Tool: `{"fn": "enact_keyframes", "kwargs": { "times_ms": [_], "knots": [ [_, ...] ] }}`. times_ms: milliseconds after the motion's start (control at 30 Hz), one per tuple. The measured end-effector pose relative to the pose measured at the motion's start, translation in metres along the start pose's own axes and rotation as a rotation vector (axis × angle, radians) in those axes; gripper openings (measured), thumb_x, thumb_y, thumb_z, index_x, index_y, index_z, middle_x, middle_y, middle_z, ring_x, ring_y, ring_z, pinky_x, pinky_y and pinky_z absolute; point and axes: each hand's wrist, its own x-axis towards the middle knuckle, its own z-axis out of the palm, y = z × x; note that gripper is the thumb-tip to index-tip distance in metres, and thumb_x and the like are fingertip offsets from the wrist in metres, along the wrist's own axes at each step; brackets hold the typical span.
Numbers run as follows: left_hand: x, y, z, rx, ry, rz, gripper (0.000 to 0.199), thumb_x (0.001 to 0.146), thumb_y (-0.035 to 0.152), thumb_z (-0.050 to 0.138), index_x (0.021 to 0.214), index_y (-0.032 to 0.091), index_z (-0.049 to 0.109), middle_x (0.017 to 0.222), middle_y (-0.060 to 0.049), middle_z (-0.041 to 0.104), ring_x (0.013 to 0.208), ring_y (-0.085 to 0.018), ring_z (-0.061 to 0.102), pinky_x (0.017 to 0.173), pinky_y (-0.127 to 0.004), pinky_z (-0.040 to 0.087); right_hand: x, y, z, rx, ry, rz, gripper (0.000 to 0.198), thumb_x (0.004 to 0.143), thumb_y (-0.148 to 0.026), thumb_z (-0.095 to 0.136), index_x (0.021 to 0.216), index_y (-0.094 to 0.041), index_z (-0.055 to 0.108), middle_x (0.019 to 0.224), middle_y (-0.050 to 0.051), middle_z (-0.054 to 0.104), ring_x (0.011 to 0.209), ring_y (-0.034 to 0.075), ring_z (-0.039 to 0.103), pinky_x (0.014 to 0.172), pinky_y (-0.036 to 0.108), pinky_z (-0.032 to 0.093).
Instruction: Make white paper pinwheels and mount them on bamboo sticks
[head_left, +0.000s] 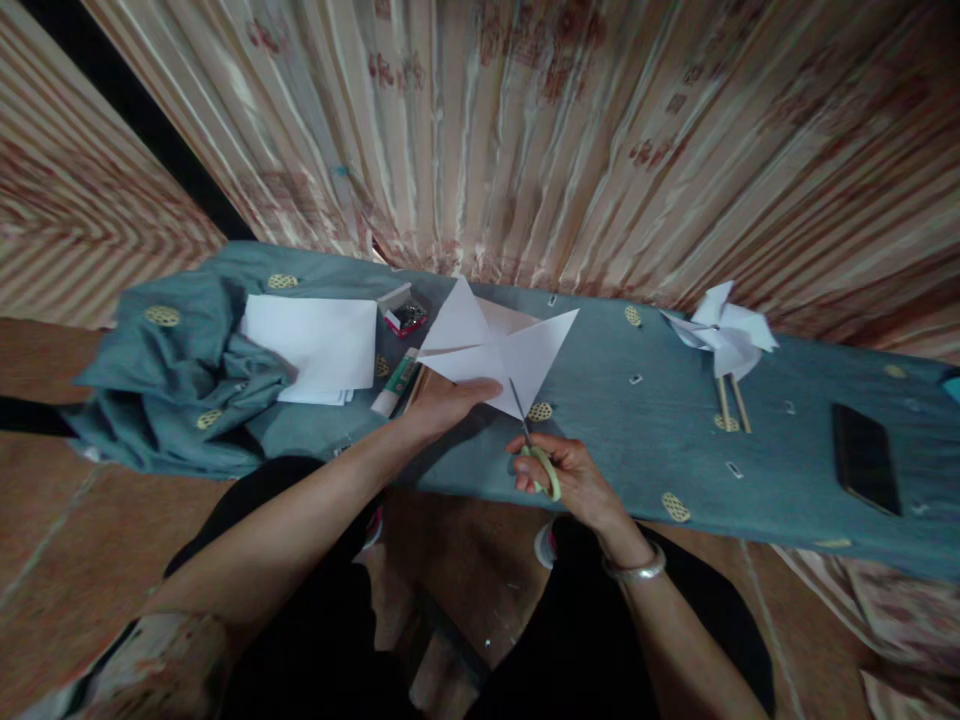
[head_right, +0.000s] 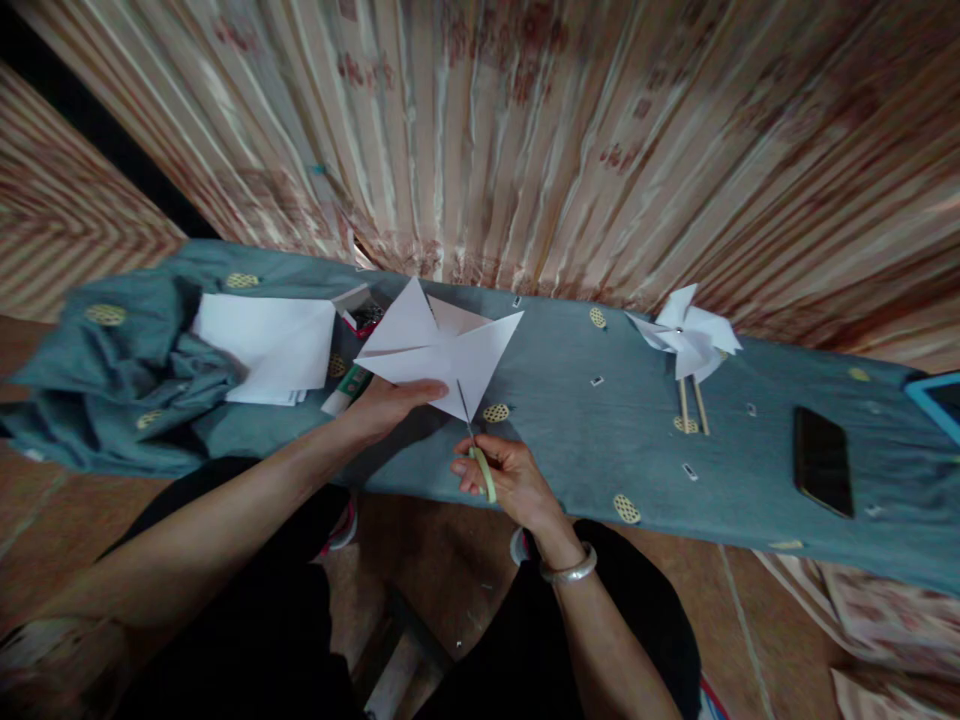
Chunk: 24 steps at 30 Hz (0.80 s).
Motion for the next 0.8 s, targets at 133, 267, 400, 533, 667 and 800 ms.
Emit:
{"fn": "enact_keyframes", "kwargs": {
  "times_ms": [133, 267, 400, 533, 667, 800],
  "knots": [
    [0.002, -0.002, 0.0001, 0.017, 0.053, 0.052, 0.03, 0.058, 0.032, 0.074, 0.08, 0.013, 0.068, 0.092, -0.01, 0.072, 0.087, -0.025, 0.066, 0.086, -0.039, 0.051, 0.0002, -0.0008, 0.0008, 0.0, 0.015, 0.006, 0.046, 0.057, -0.053, 0.083, 0.08, -0.018, 0.064, 0.053, -0.005, 0.061, 0.046, 0.007, 0.051, 0.048, 0.02, 0.043],
    [0.0033, -0.0055, -0.0009, 0.015, 0.048, 0.073, 0.031, 0.058, 0.033, 0.075, 0.082, 0.013, 0.067, 0.092, -0.01, 0.071, 0.087, -0.024, 0.065, 0.084, -0.038, 0.051, 0.0, -0.0002, 0.0017, -0.003, 0.022, -0.002, 0.045, 0.058, -0.053, 0.082, 0.081, -0.018, 0.064, 0.054, -0.005, 0.061, 0.046, 0.007, 0.05, 0.047, 0.02, 0.042],
    [0.0034, -0.0082, -0.002, -0.001, -0.021, 0.056, 0.027, 0.062, 0.036, 0.072, 0.078, 0.015, 0.067, 0.085, -0.008, 0.071, 0.079, -0.021, 0.064, 0.078, -0.035, 0.05, -0.0007, -0.0005, 0.0028, -0.005, 0.027, 0.0, 0.047, 0.057, -0.054, 0.082, 0.082, -0.018, 0.064, 0.055, -0.004, 0.061, 0.046, 0.007, 0.051, 0.048, 0.021, 0.043],
    [0.0033, -0.007, -0.002, 0.013, -0.028, 0.046, 0.021, 0.062, 0.035, 0.07, 0.068, 0.016, 0.063, 0.075, -0.005, 0.068, 0.073, -0.02, 0.061, 0.072, -0.033, 0.049, -0.0012, -0.0014, 0.0029, -0.015, 0.022, -0.008, 0.048, 0.057, -0.054, 0.082, 0.084, -0.019, 0.064, 0.056, -0.005, 0.061, 0.048, 0.008, 0.052, 0.049, 0.022, 0.044],
    [0.0004, -0.0051, 0.001, 0.034, -0.019, 0.03, 0.022, 0.059, 0.031, 0.072, 0.07, 0.016, 0.061, 0.075, -0.004, 0.066, 0.074, -0.02, 0.06, 0.072, -0.034, 0.048, -0.0006, -0.0006, 0.0016, -0.055, 0.023, -0.047, 0.047, 0.062, -0.056, 0.079, 0.085, -0.018, 0.065, 0.057, -0.003, 0.061, 0.049, 0.009, 0.052, 0.049, 0.022, 0.043],
    [-0.0026, -0.0072, 0.0049, 0.011, -0.064, 0.026, 0.018, 0.06, 0.029, 0.07, 0.064, 0.017, 0.057, 0.068, -0.002, 0.061, 0.07, -0.019, 0.058, 0.071, -0.033, 0.046, 0.0, 0.0012, 0.0005, -0.07, 0.046, -0.084, 0.048, 0.064, -0.059, 0.076, 0.086, -0.018, 0.065, 0.057, -0.003, 0.061, 0.048, 0.008, 0.05, 0.048, 0.022, 0.042]
  ]
}}
